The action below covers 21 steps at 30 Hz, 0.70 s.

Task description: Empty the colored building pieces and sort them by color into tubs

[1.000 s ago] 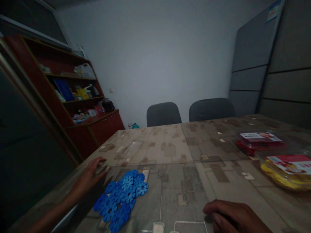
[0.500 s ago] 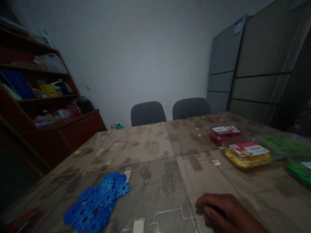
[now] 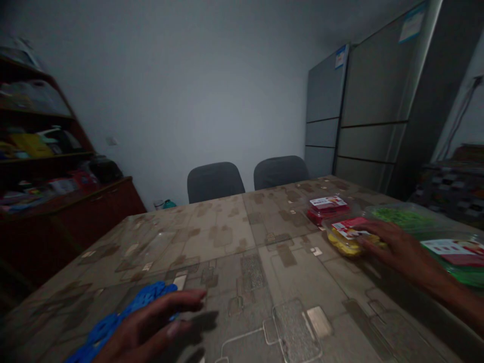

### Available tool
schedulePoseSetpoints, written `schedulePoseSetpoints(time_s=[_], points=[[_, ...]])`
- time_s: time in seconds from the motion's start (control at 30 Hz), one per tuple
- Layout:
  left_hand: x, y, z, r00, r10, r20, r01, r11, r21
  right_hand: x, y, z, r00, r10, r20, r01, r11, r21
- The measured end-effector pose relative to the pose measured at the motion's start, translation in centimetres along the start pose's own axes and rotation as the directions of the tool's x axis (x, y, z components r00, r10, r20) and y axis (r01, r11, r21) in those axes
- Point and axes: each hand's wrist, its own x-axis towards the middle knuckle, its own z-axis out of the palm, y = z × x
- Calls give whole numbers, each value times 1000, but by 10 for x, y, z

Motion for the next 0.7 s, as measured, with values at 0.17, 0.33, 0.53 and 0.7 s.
schedulePoseSetpoints(time_s=[0.17,0.33,0.53,0.7], points=[[64,50,100,959,-109,261,237,815,-529,29,27,-13,990,103,91,-89,985,-146],[130,67,181,934,-191,302,335,762,-554,53,36,-10,969,154,194,-96,956,-279],[182,78,253,893,-284,349,433,755,-493,54,41,0,941,247,232,-149,916,-372],[206,95,285,870,-321,375,476,746,-466,52,39,1,940,230,250,-110,903,-415]])
